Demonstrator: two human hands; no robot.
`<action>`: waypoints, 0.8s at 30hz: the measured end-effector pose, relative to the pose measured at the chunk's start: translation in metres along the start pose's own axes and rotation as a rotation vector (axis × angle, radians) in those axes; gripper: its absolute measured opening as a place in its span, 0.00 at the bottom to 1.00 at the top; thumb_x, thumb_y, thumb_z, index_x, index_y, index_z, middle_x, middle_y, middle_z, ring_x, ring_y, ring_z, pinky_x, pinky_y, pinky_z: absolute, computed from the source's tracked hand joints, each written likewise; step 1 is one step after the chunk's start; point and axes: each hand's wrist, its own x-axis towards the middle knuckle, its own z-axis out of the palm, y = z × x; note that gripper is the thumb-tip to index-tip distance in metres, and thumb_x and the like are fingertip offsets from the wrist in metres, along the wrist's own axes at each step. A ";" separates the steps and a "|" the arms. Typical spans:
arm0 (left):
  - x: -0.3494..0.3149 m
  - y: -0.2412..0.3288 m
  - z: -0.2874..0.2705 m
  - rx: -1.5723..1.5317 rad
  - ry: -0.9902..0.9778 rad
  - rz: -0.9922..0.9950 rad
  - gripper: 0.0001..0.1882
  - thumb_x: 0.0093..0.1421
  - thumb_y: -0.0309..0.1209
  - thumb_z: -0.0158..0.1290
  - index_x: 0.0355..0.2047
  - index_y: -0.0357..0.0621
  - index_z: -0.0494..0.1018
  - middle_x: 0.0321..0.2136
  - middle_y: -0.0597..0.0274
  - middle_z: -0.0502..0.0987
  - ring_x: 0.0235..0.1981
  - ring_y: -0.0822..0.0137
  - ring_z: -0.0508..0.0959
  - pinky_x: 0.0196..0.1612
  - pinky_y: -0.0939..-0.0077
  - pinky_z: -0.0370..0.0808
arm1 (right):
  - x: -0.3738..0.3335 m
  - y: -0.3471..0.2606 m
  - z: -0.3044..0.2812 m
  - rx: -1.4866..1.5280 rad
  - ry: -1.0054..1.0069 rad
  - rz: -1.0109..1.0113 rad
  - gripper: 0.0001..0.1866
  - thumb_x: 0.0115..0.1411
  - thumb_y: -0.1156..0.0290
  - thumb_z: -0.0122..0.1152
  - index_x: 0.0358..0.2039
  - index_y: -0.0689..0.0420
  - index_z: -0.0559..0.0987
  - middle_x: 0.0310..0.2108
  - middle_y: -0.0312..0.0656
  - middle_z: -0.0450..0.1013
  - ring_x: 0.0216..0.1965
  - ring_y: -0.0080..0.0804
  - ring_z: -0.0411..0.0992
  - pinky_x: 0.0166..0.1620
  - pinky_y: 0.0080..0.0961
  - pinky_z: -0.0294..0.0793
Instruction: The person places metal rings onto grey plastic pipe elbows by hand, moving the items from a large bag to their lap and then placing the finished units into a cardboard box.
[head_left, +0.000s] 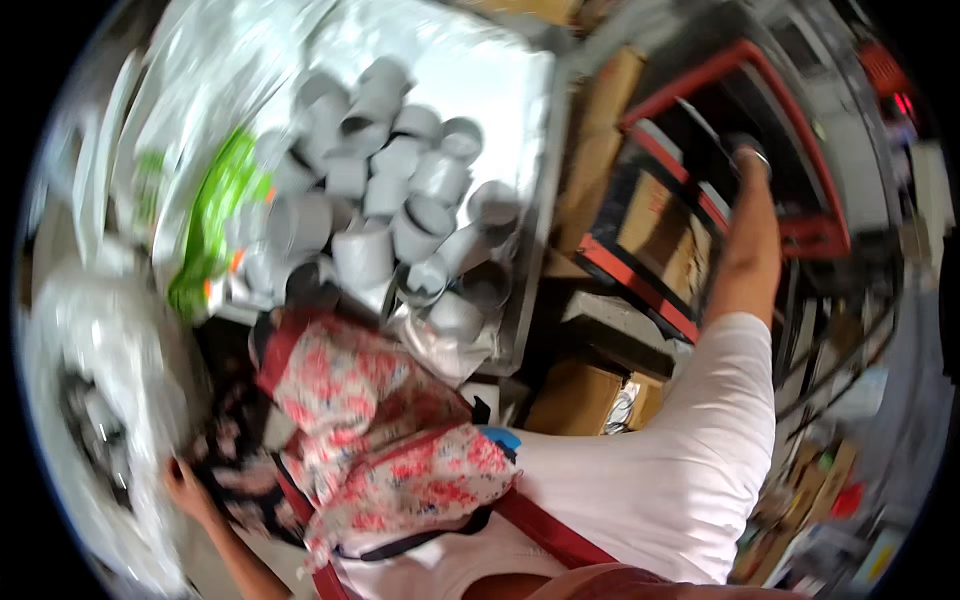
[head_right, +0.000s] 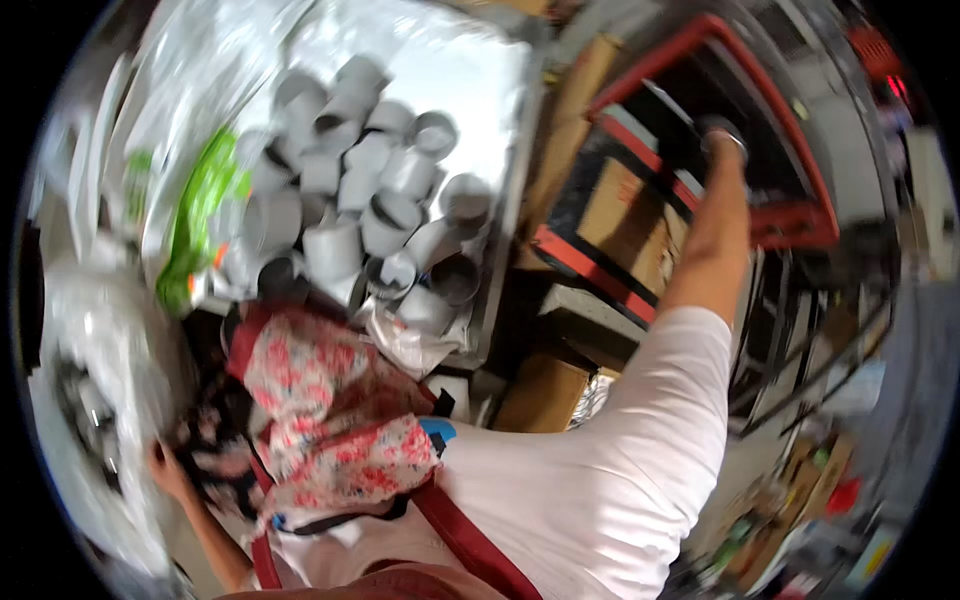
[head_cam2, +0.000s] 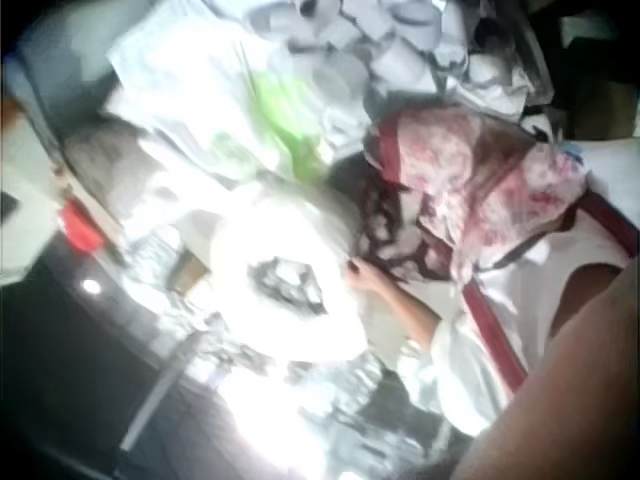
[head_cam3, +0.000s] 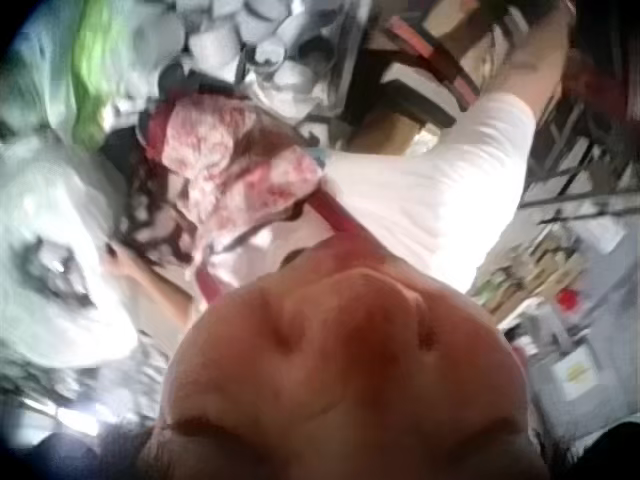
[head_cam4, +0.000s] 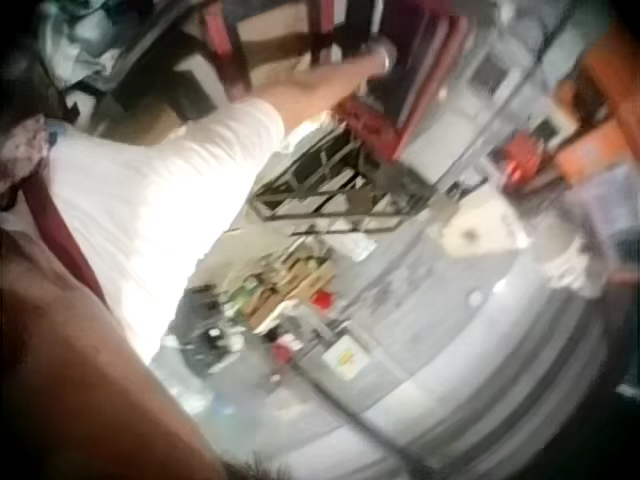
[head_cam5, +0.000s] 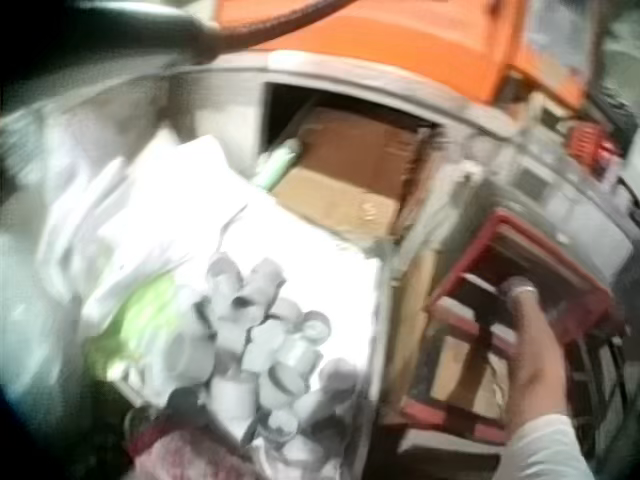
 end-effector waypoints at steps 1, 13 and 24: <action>-0.045 0.008 -0.022 0.055 0.042 -0.134 0.13 0.56 0.29 0.46 0.39 0.36 0.71 0.38 0.50 0.74 0.39 0.63 0.73 0.45 0.76 0.67 | 0.002 0.007 -0.003 -0.083 0.029 -0.089 0.24 0.56 0.54 0.38 0.50 0.53 0.67 0.52 0.44 0.61 0.54 0.35 0.59 0.54 0.33 0.56; -0.037 0.115 0.050 0.039 0.233 0.109 0.10 0.53 0.27 0.52 0.37 0.38 0.72 0.31 0.63 0.75 0.33 0.74 0.73 0.36 0.84 0.68 | -0.032 0.023 0.014 0.102 0.450 -0.369 0.28 0.53 0.50 0.46 0.43 0.63 0.70 0.38 0.59 0.69 0.43 0.48 0.67 0.42 0.35 0.66; 0.090 0.124 0.178 0.872 -0.645 1.476 0.19 0.49 0.29 0.44 0.44 0.53 0.68 0.58 0.74 0.51 0.58 0.60 0.53 0.54 0.64 0.57 | -0.137 -0.012 0.110 -0.243 0.005 -0.719 0.19 0.59 0.73 0.39 0.51 0.58 0.65 0.50 0.44 0.62 0.49 0.29 0.62 0.50 0.22 0.61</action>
